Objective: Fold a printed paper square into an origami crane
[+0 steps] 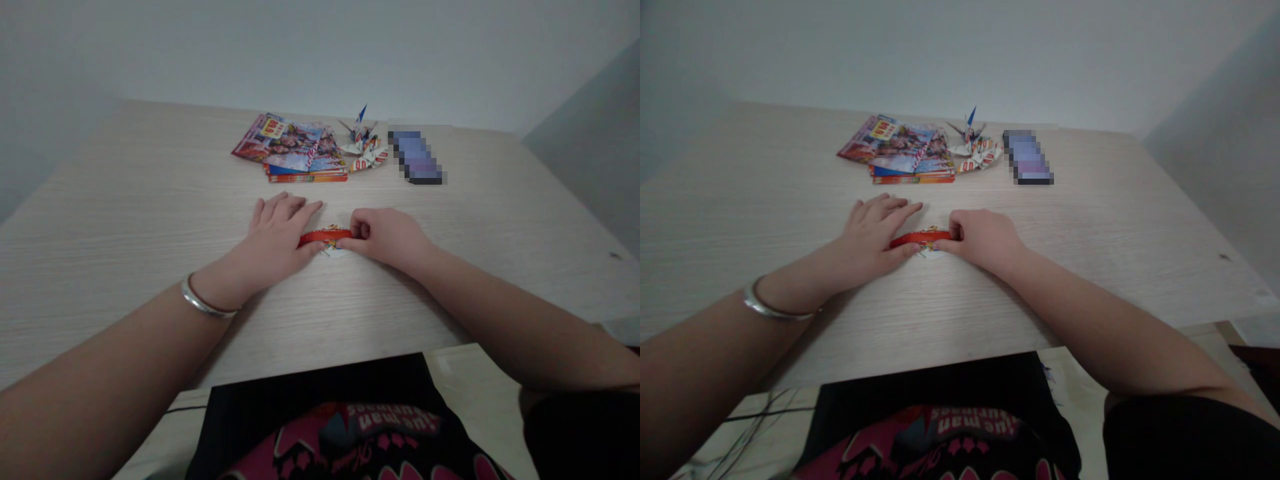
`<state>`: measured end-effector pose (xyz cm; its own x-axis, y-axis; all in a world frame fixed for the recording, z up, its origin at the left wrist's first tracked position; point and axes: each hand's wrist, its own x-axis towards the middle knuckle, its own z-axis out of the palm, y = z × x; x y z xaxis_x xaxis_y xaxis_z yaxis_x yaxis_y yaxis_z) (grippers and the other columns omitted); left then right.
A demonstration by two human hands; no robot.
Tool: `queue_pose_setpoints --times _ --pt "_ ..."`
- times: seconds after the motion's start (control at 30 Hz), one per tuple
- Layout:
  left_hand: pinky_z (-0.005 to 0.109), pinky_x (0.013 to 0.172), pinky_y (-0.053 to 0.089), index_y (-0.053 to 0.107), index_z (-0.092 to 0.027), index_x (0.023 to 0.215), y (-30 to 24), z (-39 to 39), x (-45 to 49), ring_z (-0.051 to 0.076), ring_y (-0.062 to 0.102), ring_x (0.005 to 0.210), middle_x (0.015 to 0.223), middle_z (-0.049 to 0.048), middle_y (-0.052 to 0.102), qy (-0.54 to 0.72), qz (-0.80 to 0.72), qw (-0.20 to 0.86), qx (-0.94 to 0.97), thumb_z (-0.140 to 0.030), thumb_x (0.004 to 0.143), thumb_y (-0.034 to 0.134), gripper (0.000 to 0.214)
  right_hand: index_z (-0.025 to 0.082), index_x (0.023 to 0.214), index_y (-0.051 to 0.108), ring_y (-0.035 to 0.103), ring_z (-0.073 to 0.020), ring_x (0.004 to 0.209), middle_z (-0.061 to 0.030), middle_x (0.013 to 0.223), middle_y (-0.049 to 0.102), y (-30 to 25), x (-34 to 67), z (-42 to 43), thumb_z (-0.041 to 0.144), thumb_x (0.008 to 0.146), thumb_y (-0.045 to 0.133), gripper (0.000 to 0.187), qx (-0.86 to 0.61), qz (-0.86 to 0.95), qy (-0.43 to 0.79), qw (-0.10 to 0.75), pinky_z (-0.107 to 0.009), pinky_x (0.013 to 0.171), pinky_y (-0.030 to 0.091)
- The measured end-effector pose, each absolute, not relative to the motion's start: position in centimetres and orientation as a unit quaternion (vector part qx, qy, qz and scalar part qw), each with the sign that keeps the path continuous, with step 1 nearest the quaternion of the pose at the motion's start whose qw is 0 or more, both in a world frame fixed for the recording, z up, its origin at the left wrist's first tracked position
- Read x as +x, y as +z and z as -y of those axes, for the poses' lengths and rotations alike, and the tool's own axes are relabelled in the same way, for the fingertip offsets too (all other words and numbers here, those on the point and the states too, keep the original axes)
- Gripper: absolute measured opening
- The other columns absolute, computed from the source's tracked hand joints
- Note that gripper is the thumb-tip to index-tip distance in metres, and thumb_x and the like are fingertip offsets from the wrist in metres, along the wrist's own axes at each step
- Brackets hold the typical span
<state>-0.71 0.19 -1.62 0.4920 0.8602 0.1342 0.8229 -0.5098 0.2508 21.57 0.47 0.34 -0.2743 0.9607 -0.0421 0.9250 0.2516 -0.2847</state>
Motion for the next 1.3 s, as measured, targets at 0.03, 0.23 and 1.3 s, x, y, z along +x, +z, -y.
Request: queue_pose_setpoints --times 0.03,0.23,1.3 --pt "0.067 0.121 0.025 0.045 -0.014 0.154 -1.6 -0.3 -0.8 0.043 0.035 0.149 0.154 0.0229 0.047 0.115 -0.485 0.076 0.863 -0.047 0.099 0.048 0.064 0.023 0.077 0.066 0.052 -0.0139 0.060 0.0011 0.070 0.067 0.3 21.6 -0.5 0.061 0.084 0.070 0.039 -0.598 0.788 0.128 0.071 -0.029 0.055 0.028" --pt "0.063 0.122 0.027 0.051 -0.014 0.152 -1.7 -0.8 -0.6 0.038 0.042 0.146 0.151 0.0192 0.054 0.154 -0.443 0.086 0.879 -0.044 0.099 0.050 0.061 0.023 0.079 0.066 0.053 -0.0140 0.061 0.0004 0.070 0.067 0.2 21.6 -0.5 0.060 0.084 0.071 0.037 -0.596 0.788 0.133 0.072 -0.029 0.055 0.027" --pt "0.055 0.116 0.035 0.073 -0.029 0.125 -1.1 -0.6 -0.1 0.030 0.056 0.134 0.138 0.0077 0.069 0.192 -0.438 0.150 0.865 -0.033 0.094 0.063 0.032 0.021 0.081 0.069 0.054 -0.0125 0.063 0.0034 0.069 0.064 1.3 24.0 -1.2 0.032 0.081 0.079 0.015 -0.555 0.789 0.250 0.086 -0.028 0.059 0.036"
